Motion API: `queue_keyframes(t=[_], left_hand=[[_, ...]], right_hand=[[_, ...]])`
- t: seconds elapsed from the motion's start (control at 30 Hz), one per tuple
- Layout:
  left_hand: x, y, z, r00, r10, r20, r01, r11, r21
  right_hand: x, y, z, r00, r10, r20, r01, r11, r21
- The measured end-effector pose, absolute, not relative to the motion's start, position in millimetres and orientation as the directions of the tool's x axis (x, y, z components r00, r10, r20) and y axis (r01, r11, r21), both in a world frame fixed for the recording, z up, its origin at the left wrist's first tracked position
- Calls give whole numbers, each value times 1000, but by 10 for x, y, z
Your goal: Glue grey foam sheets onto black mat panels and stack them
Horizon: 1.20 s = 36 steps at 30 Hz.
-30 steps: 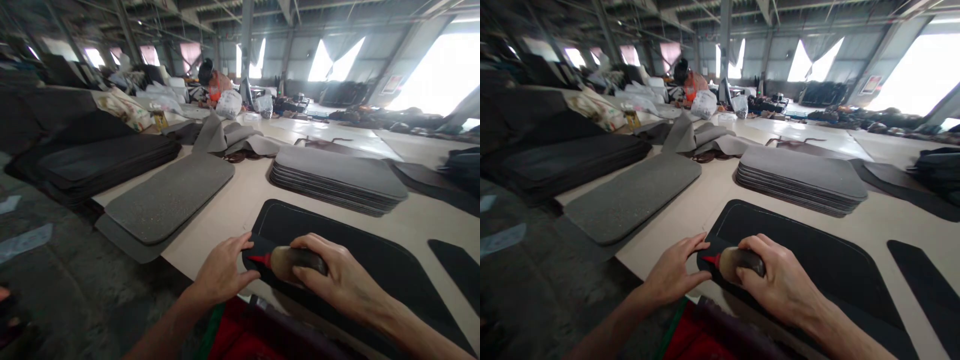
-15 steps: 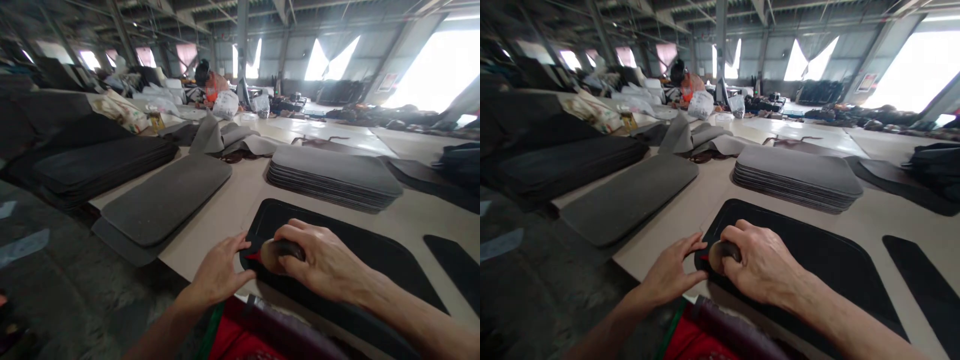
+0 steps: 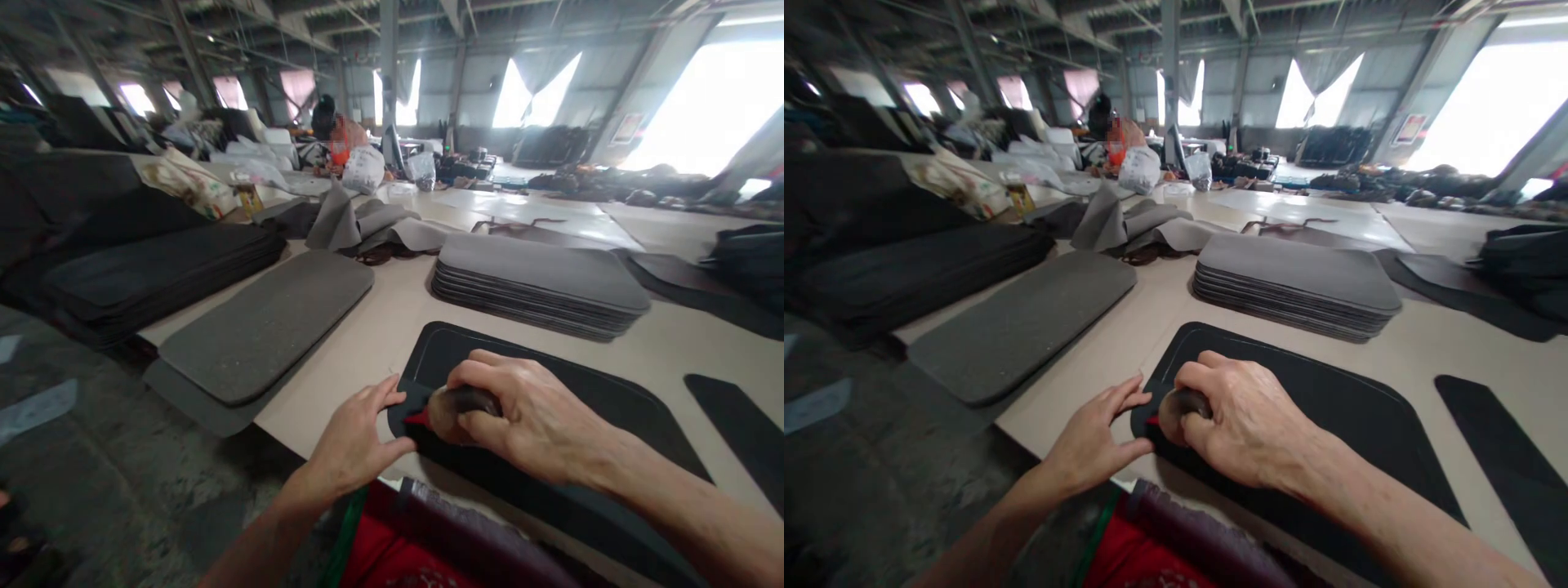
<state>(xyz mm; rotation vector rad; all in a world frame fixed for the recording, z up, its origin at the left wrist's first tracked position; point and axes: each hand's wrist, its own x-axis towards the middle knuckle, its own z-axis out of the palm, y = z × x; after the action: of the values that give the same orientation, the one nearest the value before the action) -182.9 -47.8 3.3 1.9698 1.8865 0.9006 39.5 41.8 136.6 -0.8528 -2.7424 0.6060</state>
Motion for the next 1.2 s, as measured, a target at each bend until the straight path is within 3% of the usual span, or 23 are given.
queue_keyframes(t=[0.77,1.2], left_hand=[[-1832,-474,48,-26,968,250,797,-131,589],[-1872,-459,6,-12,966,258,827,-135,546]], right_hand=[[537,427,1493,-810,587,9,533,741,-409],[1279,364,1535,-703,705,-88,671,618,-410]])
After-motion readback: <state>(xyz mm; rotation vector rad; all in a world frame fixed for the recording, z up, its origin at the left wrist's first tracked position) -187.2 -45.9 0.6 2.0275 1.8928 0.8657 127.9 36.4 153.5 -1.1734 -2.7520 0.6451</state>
